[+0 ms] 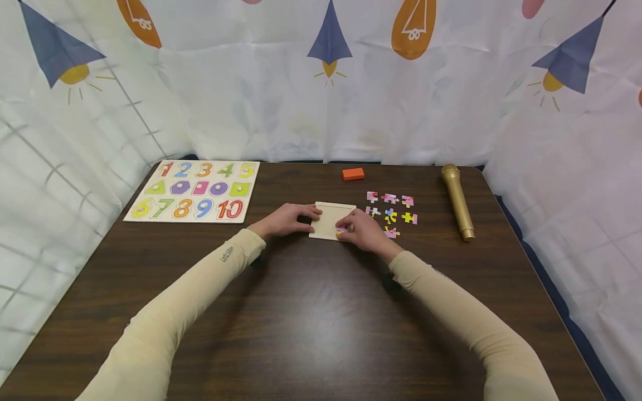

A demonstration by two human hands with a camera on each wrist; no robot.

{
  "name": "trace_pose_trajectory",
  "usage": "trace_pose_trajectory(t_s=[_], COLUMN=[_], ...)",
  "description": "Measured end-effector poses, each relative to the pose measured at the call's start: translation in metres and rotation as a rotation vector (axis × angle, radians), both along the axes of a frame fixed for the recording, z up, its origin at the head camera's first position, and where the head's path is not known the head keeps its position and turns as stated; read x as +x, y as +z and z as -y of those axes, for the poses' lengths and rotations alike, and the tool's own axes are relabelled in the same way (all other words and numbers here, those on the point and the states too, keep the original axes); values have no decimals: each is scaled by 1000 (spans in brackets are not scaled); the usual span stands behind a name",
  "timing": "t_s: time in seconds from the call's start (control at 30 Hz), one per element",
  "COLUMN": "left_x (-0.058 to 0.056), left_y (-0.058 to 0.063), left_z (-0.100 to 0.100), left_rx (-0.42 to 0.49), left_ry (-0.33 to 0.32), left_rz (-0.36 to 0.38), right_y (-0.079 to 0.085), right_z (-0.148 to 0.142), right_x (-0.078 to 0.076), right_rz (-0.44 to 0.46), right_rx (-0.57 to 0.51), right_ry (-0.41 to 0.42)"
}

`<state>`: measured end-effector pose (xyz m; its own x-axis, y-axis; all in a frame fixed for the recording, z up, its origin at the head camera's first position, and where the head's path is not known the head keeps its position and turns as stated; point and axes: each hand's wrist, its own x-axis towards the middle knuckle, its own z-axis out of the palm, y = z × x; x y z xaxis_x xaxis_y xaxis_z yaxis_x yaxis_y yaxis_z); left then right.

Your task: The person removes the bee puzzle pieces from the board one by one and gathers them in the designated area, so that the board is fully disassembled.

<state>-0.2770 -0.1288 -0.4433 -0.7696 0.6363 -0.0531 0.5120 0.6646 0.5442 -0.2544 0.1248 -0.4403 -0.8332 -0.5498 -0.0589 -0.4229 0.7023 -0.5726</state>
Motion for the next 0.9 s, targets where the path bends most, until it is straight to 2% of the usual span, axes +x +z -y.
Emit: trace_pose_trajectory(t_s=[0.3,0.47,0.67,0.9], left_x=[0,-1,-1,0], left_y=[0,-1,0,0], left_z=[0,0,0,0], left_rx=[0,5,8,13], left_ry=[1,-5,-5,-11], left_rz=[1,-9,0,-5], right_y=[1,3,-3,0], right_z=[-1,-14,-52,-110], right_x=[-1,4,12,22], right_rz=[-12,-20,-54,-40], right_rx=[5,-22,-50,4], right_ry=[-23,-64,-145,-253])
